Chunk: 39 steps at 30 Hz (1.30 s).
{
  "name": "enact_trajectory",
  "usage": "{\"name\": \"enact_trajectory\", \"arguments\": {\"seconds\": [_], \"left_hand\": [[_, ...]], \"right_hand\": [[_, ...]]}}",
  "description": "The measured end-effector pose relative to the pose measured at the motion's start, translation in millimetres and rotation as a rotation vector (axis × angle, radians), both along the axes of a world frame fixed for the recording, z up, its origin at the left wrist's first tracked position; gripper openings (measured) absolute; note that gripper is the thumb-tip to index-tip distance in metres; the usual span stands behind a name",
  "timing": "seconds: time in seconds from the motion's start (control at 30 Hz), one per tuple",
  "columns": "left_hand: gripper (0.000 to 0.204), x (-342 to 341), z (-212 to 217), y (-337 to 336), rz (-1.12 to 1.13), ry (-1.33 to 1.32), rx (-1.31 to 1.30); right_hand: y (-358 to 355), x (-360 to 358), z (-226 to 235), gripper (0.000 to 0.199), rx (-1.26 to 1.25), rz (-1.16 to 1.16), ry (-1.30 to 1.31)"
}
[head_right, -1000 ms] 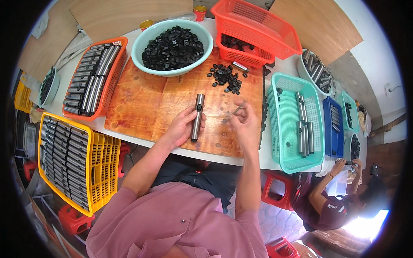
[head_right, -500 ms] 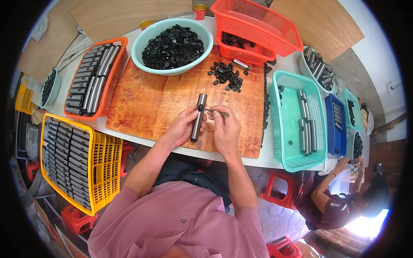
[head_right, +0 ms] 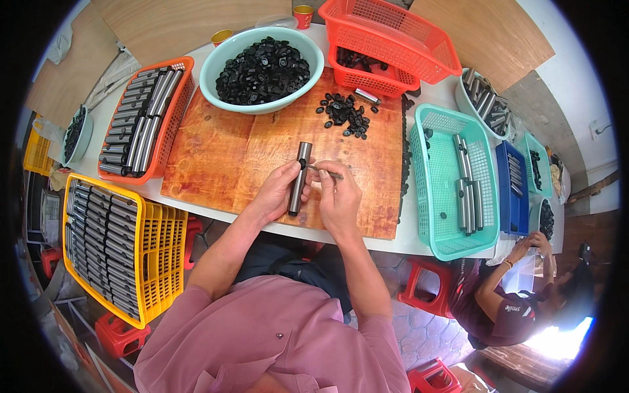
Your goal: The person assembles cylindrical metal parts by inserting small black components into them. They repeatedly pick up a metal cylinder, insert a black piece, and place the assembled unit into a yellow basket. The process is repetitive and focused on manual assembly at a workbench.
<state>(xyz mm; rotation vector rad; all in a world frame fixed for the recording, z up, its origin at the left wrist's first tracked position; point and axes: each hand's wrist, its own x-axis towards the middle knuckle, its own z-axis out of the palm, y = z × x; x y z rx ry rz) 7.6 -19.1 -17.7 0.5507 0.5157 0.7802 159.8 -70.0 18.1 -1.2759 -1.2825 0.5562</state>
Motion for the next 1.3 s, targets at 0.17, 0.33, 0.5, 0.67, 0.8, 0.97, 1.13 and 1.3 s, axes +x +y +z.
{"name": "enact_trajectory", "arguments": {"seconds": [0.17, 0.33, 0.5, 0.67, 0.8, 0.97, 1.13, 1.3], "left_hand": [[0.037, 0, -2, -1, 0.018, 0.012, 0.023], [0.036, 1, -1, -1, 0.036, 0.025, 0.012], [0.034, 1, 5, -2, 0.025, 0.051, 0.013], [0.031, 6, -1, 0, 0.057, 0.023, 0.001], [0.028, 1, -7, 0, 0.065, -0.058, -0.040], [0.030, -1, -11, 1, 0.057, -0.095, -0.046], [0.031, -3, -9, 0, 0.072, -0.153, -0.078], [0.030, -4, -8, 0, 0.063, -0.164, -0.081]], "right_hand": [[-1, -4, -5, 0.009, 0.022, -0.029, 0.049], [0, -6, -4, 0.011, -0.032, -0.035, 0.183], [2, -3, -15, 0.014, -0.039, 0.020, 0.278], [-2, 8, -3, 0.014, -0.001, -0.041, 0.277], [7, 61, 32, 0.021, -0.228, -0.253, -0.506], [18, 116, -4, 0.029, -0.342, -0.368, -0.935], [22, 121, -23, 0.019, -0.395, -0.347, -0.946], [42, 100, -6, 0.016, -0.195, -0.315, -0.899]]}}
